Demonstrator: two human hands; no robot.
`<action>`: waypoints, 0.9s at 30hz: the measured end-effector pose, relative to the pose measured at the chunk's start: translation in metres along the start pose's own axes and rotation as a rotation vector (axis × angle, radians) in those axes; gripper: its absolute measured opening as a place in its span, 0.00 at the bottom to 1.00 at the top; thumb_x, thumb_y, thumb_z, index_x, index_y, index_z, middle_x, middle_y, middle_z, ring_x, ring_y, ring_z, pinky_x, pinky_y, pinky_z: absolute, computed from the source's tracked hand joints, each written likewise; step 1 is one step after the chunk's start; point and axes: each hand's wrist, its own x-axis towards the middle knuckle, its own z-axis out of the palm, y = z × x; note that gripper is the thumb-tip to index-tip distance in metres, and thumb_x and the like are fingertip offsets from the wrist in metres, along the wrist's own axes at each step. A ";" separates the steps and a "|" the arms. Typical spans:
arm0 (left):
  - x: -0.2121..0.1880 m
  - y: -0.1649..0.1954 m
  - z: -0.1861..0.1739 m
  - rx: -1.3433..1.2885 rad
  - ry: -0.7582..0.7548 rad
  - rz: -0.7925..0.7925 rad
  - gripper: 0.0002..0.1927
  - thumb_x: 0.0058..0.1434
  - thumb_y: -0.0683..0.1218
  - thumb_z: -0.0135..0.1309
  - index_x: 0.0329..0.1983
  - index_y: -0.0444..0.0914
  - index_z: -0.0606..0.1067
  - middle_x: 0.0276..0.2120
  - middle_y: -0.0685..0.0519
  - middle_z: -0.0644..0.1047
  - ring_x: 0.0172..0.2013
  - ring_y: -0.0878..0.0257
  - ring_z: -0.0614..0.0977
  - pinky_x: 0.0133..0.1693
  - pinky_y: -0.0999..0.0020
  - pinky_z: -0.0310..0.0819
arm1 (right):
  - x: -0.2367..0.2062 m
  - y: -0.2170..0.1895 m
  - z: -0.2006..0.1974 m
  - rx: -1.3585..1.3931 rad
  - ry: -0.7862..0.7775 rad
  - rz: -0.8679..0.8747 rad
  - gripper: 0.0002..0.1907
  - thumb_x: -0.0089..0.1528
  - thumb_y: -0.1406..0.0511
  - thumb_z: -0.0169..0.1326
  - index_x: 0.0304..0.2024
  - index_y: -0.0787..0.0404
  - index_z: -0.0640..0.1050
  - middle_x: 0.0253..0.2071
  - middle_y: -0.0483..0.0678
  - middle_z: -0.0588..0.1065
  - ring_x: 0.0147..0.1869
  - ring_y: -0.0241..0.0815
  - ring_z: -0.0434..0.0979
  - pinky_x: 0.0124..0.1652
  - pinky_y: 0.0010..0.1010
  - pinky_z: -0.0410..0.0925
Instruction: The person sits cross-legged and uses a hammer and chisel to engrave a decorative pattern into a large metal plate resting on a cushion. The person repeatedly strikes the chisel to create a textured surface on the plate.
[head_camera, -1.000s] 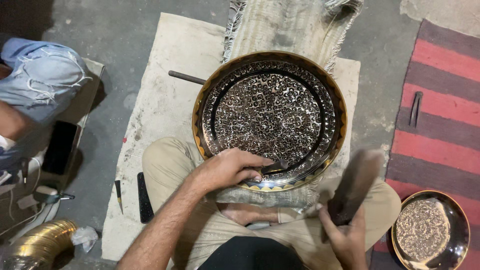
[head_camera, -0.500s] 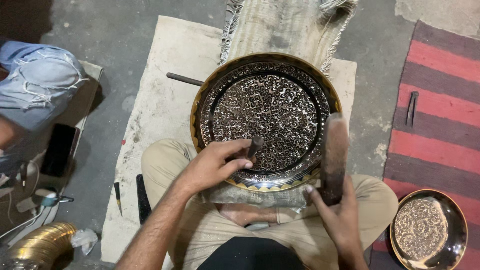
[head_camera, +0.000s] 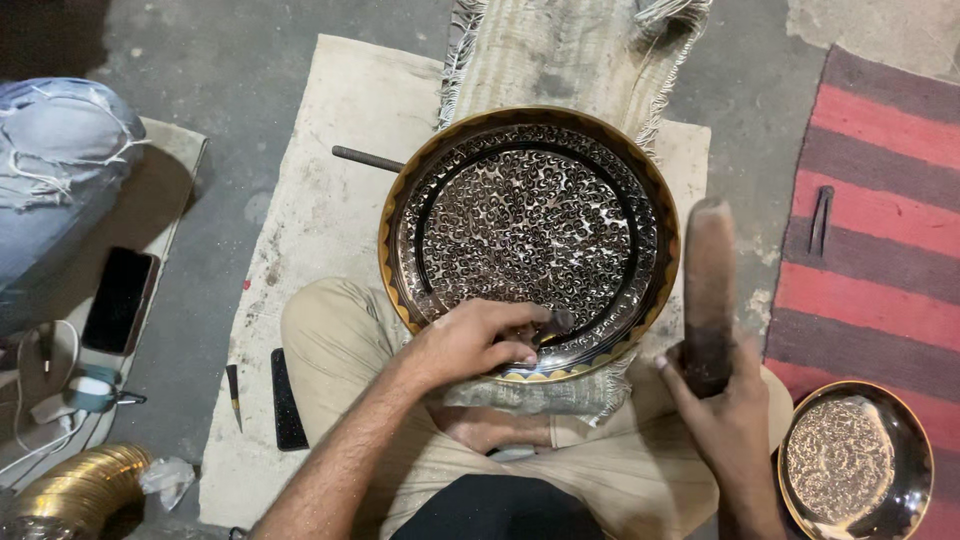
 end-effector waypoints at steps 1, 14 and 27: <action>0.001 -0.002 0.001 0.003 0.000 0.023 0.26 0.60 0.50 0.62 0.63 0.42 0.74 0.45 0.48 0.85 0.43 0.58 0.88 0.49 0.61 0.82 | -0.003 0.001 -0.004 -0.101 -0.046 -0.025 0.28 0.56 0.67 0.66 0.55 0.65 0.69 0.36 0.48 0.78 0.39 0.35 0.80 0.40 0.29 0.71; 0.004 -0.008 0.007 0.035 -0.028 0.006 0.26 0.61 0.50 0.59 0.63 0.42 0.73 0.44 0.49 0.85 0.41 0.60 0.88 0.49 0.63 0.83 | -0.012 0.007 -0.006 -0.251 -0.318 -0.014 0.38 0.50 0.69 0.64 0.64 0.62 0.70 0.46 0.52 0.81 0.50 0.43 0.83 0.48 0.34 0.74; 0.004 -0.007 0.004 0.030 -0.047 0.003 0.26 0.60 0.50 0.59 0.63 0.45 0.75 0.46 0.50 0.85 0.40 0.60 0.88 0.48 0.64 0.83 | -0.030 0.018 -0.003 -0.152 -0.237 0.019 0.31 0.54 0.67 0.65 0.60 0.61 0.72 0.42 0.55 0.80 0.46 0.49 0.81 0.45 0.37 0.72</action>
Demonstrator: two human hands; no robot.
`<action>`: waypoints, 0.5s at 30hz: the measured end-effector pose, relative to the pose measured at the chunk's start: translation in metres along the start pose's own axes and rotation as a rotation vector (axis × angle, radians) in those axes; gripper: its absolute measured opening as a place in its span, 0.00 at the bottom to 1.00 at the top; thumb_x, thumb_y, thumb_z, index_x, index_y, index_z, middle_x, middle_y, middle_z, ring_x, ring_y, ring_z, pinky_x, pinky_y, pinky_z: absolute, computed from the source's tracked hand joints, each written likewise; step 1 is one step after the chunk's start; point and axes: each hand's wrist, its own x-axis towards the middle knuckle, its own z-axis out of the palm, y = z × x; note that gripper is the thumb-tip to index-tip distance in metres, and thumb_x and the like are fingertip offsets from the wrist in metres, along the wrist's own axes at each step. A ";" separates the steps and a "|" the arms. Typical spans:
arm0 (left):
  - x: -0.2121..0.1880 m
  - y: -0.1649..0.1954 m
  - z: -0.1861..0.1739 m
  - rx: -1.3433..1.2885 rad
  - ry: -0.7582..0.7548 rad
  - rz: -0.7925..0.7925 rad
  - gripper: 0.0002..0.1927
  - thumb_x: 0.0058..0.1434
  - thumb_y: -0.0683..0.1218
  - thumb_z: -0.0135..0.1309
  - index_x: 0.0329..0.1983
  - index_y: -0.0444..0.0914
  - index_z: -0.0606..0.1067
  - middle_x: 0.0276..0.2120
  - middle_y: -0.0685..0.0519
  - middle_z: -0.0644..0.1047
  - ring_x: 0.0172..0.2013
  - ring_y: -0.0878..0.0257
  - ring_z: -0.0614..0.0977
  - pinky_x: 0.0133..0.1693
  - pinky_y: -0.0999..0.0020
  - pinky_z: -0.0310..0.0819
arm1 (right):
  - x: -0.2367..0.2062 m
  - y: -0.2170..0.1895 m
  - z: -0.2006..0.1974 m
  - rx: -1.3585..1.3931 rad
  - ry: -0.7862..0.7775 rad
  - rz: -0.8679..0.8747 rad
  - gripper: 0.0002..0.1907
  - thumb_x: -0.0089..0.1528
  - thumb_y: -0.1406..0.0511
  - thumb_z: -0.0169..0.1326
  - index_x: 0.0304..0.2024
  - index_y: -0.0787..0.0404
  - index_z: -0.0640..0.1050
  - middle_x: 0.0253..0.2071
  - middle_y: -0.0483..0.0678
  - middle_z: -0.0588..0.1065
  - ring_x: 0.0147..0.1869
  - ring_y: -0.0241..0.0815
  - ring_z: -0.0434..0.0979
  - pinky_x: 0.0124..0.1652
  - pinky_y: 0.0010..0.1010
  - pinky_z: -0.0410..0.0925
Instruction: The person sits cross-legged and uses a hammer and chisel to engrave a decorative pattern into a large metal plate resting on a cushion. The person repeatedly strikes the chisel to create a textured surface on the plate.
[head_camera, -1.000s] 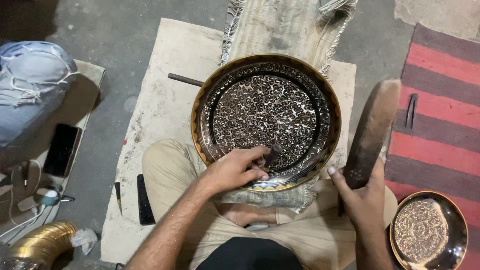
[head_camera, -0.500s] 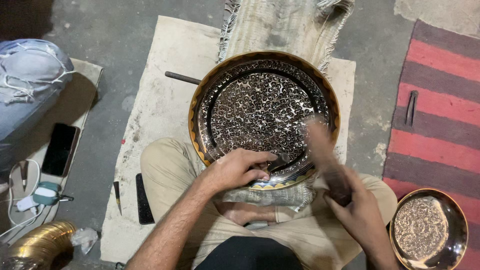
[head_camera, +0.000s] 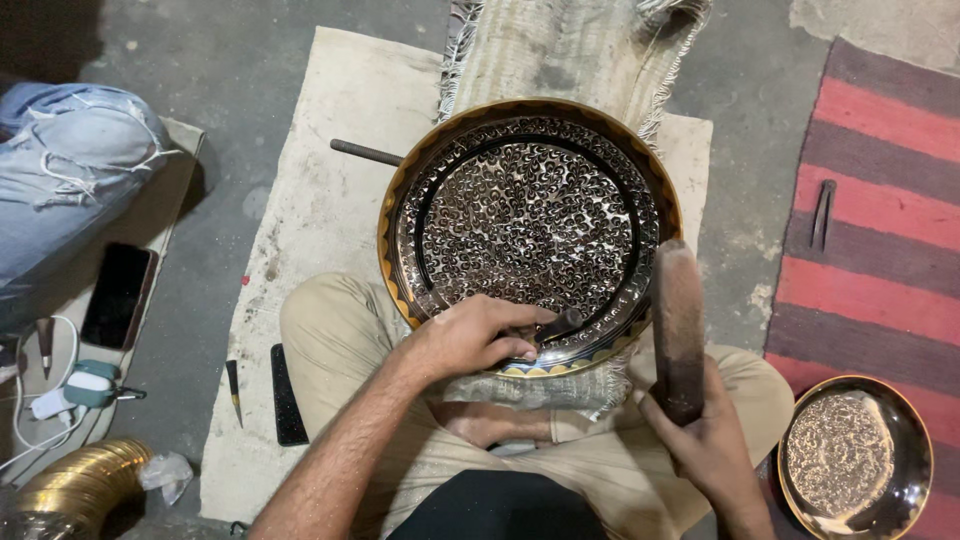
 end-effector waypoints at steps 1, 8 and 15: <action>0.000 0.000 0.000 0.006 0.003 0.011 0.26 0.60 0.50 0.60 0.63 0.44 0.75 0.46 0.49 0.84 0.41 0.60 0.88 0.48 0.63 0.83 | -0.001 0.000 0.000 -0.149 -0.025 0.063 0.32 0.53 0.67 0.66 0.60 0.58 0.72 0.40 0.54 0.80 0.44 0.50 0.82 0.43 0.38 0.73; -0.001 -0.002 0.000 -0.011 0.026 0.078 0.25 0.61 0.48 0.60 0.63 0.43 0.75 0.48 0.49 0.84 0.43 0.60 0.88 0.49 0.63 0.82 | -0.009 -0.004 0.005 -0.310 0.059 -0.032 0.35 0.50 0.68 0.66 0.60 0.56 0.72 0.36 0.53 0.79 0.38 0.54 0.82 0.37 0.41 0.73; 0.000 -0.001 0.000 -0.004 -0.042 -0.054 0.24 0.61 0.48 0.59 0.63 0.47 0.75 0.51 0.51 0.83 0.44 0.60 0.87 0.50 0.63 0.81 | -0.014 -0.004 0.015 -0.077 0.141 0.004 0.34 0.53 0.70 0.67 0.61 0.63 0.70 0.37 0.61 0.78 0.34 0.60 0.79 0.30 0.43 0.70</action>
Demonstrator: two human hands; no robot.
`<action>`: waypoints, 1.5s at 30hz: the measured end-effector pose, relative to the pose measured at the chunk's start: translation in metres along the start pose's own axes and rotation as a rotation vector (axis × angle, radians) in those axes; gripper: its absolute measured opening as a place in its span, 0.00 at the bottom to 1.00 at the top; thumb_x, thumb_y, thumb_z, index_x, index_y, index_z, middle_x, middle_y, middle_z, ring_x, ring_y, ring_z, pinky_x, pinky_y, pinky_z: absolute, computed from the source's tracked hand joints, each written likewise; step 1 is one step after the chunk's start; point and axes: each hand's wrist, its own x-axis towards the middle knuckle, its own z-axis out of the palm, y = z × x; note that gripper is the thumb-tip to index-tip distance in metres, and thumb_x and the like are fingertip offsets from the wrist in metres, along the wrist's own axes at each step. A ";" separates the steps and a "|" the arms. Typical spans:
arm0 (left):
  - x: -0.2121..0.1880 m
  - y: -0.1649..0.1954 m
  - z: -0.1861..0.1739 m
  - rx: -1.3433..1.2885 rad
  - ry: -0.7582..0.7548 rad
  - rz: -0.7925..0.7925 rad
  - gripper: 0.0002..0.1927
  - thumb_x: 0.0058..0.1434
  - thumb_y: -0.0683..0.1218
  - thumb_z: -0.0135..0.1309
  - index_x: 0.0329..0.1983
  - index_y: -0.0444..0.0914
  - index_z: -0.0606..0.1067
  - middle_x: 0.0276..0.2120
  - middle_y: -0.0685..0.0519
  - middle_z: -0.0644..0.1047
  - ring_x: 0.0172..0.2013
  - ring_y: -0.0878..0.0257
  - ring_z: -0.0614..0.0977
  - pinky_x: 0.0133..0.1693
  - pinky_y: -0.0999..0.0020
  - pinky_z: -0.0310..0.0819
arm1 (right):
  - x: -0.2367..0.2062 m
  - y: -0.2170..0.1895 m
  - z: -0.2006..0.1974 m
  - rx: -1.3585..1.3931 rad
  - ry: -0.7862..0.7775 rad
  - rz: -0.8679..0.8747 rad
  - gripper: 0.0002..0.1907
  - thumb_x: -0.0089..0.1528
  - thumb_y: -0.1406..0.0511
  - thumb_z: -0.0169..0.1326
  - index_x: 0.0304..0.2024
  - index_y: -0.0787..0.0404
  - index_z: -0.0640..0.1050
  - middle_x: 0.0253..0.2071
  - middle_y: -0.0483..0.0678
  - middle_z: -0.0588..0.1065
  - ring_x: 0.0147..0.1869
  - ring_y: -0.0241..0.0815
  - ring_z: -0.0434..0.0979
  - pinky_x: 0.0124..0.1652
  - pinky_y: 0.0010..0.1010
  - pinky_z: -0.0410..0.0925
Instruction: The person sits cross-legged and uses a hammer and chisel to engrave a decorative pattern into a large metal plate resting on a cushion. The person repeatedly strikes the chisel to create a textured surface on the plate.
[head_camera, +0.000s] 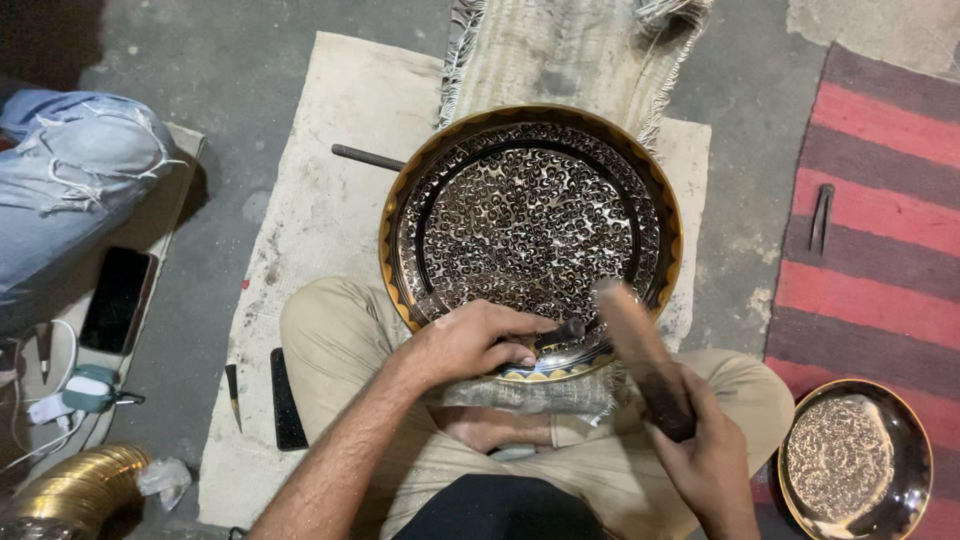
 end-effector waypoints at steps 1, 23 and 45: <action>0.000 0.000 0.000 -0.003 0.017 0.033 0.24 0.61 0.48 0.59 0.62 0.47 0.75 0.51 0.51 0.83 0.44 0.60 0.87 0.50 0.63 0.82 | -0.001 0.002 0.003 0.182 -0.024 0.247 0.32 0.57 0.71 0.67 0.61 0.65 0.69 0.37 0.65 0.77 0.30 0.66 0.76 0.27 0.48 0.67; -0.012 0.009 -0.014 -0.015 0.071 -0.055 0.27 0.61 0.51 0.60 0.64 0.43 0.72 0.44 0.48 0.85 0.45 0.58 0.87 0.51 0.62 0.81 | -0.015 0.032 0.007 0.180 0.012 0.084 0.38 0.53 0.64 0.67 0.63 0.65 0.68 0.44 0.54 0.81 0.48 0.40 0.80 0.50 0.31 0.71; -0.008 0.002 -0.011 0.027 0.075 0.115 0.25 0.60 0.49 0.61 0.61 0.40 0.75 0.49 0.47 0.83 0.46 0.56 0.87 0.50 0.61 0.81 | 0.011 0.004 0.000 0.114 -0.101 -0.067 0.34 0.56 0.71 0.63 0.65 0.57 0.69 0.40 0.56 0.80 0.32 0.53 0.76 0.30 0.37 0.67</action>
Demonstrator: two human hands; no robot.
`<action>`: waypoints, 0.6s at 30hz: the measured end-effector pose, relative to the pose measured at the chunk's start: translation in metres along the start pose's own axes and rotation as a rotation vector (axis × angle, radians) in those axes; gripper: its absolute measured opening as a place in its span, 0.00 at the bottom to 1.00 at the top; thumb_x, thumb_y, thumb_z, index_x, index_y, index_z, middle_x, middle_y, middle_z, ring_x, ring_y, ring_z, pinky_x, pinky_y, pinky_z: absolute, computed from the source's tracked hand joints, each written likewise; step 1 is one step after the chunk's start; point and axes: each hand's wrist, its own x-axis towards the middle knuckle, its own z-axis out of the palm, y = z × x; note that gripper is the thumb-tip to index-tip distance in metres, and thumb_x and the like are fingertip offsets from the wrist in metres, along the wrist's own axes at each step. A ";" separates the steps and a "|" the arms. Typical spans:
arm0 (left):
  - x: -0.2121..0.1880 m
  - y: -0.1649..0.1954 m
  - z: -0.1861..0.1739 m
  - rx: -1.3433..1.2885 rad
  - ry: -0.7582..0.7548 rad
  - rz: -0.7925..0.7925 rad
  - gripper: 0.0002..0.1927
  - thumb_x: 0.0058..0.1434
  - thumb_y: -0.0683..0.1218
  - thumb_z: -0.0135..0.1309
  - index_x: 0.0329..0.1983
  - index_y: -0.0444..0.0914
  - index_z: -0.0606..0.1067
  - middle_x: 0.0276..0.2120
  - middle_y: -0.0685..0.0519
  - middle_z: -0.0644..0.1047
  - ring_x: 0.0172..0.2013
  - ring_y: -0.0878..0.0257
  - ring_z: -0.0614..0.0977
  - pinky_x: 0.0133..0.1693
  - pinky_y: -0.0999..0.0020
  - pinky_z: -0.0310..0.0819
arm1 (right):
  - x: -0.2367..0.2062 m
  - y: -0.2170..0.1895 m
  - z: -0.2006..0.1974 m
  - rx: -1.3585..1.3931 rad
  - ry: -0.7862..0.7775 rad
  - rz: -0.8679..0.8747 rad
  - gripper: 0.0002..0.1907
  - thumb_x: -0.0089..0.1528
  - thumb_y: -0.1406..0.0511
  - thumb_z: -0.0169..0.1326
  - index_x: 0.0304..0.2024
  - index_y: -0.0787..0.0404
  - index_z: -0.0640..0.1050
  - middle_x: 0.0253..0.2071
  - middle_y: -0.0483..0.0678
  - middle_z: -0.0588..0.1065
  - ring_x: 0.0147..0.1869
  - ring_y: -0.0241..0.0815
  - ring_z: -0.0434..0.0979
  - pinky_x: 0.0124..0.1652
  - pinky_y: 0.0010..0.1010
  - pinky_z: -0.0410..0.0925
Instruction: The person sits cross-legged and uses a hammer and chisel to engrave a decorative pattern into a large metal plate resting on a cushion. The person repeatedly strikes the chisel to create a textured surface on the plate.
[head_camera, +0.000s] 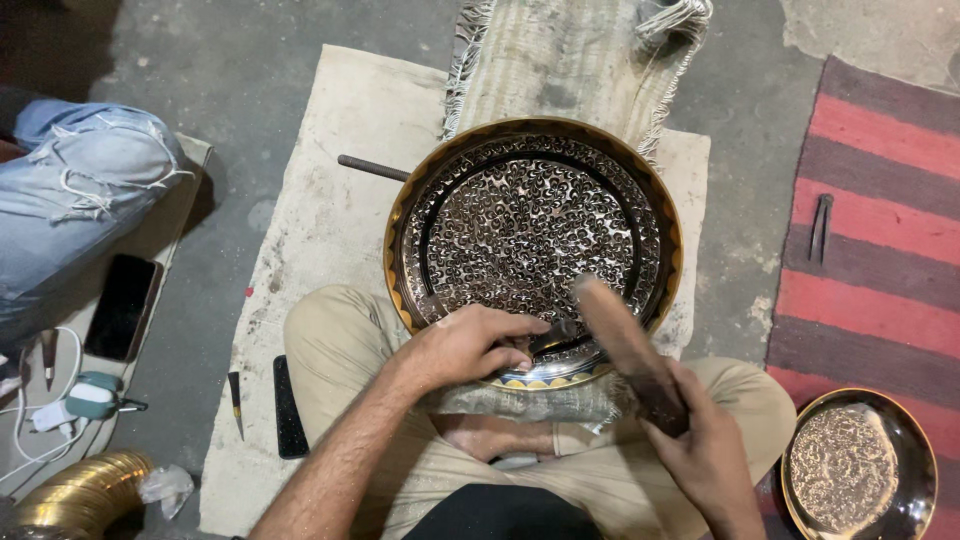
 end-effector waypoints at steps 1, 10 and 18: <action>0.000 -0.001 0.000 0.004 0.002 0.001 0.25 0.60 0.49 0.61 0.61 0.40 0.76 0.48 0.47 0.83 0.46 0.56 0.87 0.50 0.61 0.81 | -0.002 -0.001 0.002 0.189 0.002 0.243 0.35 0.58 0.72 0.63 0.67 0.58 0.68 0.40 0.60 0.80 0.26 0.61 0.70 0.25 0.42 0.62; 0.000 -0.001 0.000 0.012 -0.018 -0.014 0.24 0.60 0.49 0.61 0.61 0.43 0.76 0.48 0.49 0.84 0.46 0.57 0.87 0.50 0.62 0.81 | -0.009 0.004 0.006 -0.149 0.022 0.112 0.35 0.56 0.69 0.64 0.64 0.60 0.67 0.36 0.60 0.77 0.31 0.55 0.79 0.29 0.40 0.68; 0.001 -0.001 0.003 0.025 -0.028 -0.060 0.23 0.60 0.51 0.60 0.60 0.47 0.78 0.50 0.51 0.84 0.47 0.57 0.86 0.52 0.61 0.79 | -0.022 0.019 0.019 -0.038 0.140 -0.033 0.34 0.55 0.71 0.66 0.61 0.64 0.66 0.38 0.61 0.76 0.32 0.59 0.76 0.27 0.42 0.68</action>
